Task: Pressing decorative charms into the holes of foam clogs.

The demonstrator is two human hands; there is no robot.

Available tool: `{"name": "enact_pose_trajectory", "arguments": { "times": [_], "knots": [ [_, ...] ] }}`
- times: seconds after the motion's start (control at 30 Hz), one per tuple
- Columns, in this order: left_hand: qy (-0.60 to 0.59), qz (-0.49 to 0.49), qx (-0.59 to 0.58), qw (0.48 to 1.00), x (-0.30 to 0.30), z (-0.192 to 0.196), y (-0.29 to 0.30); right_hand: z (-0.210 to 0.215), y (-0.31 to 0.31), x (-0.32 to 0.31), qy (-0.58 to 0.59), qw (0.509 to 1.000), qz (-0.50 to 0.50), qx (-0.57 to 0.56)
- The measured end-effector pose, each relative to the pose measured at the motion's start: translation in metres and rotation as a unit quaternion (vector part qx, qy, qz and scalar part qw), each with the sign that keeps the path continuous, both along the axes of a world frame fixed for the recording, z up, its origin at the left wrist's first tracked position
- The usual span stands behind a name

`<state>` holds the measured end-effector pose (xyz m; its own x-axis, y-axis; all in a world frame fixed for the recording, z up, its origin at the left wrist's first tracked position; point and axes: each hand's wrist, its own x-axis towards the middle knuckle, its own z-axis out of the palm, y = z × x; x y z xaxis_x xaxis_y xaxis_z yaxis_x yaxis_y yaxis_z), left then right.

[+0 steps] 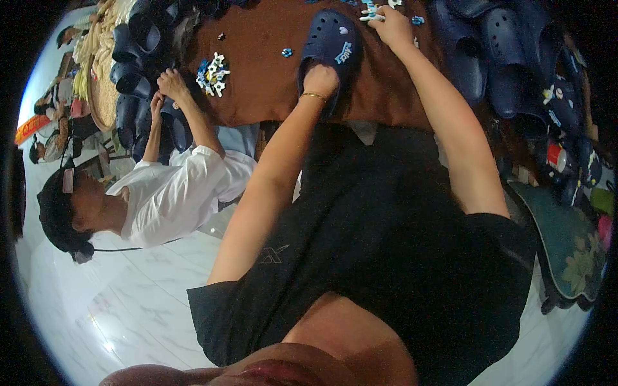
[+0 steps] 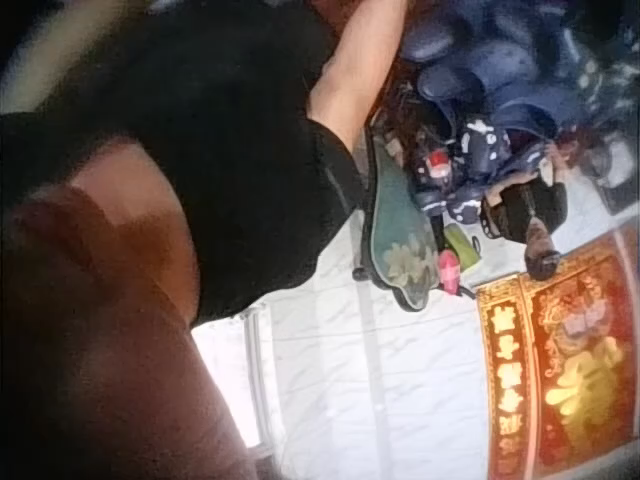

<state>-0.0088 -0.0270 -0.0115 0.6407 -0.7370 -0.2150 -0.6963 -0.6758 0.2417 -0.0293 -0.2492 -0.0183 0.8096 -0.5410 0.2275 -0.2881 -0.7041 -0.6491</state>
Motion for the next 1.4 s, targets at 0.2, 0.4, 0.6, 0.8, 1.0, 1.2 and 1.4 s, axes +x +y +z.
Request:
{"name": "enact_pose_trajectory", "arguments": {
  "times": [0.2,0.4,0.6,0.8,1.0,1.2,1.4],
  "knots": [
    [0.033,0.033,-0.017,0.999,0.001,-0.002,0.000,0.053,0.054,0.037,0.100,0.901,0.253,0.337],
    [0.016,0.004,-0.035,0.999,0.000,0.005,0.000,0.072,0.085,0.069,0.290,0.920,0.245,0.100],
    [0.030,-0.004,-0.024,0.999,0.002,0.008,0.000,0.068,0.097,0.086,0.297,0.901,0.315,-0.039],
    [0.040,-0.010,-0.027,0.999,0.000,0.014,0.002,0.078,0.108,0.077,0.336,0.890,0.289,-0.106],
    [0.036,-0.008,-0.007,0.999,0.001,0.016,0.001,0.074,0.097,0.062,0.244,0.936,0.254,0.017],
    [-0.014,0.035,-0.038,0.999,-0.001,0.007,0.002,0.025,0.017,0.048,0.093,0.995,0.031,-0.029],
    [-0.013,0.012,-0.003,1.000,-0.001,0.006,0.002,0.013,-0.001,0.022,0.179,0.975,0.068,-0.116]
  ]
}}
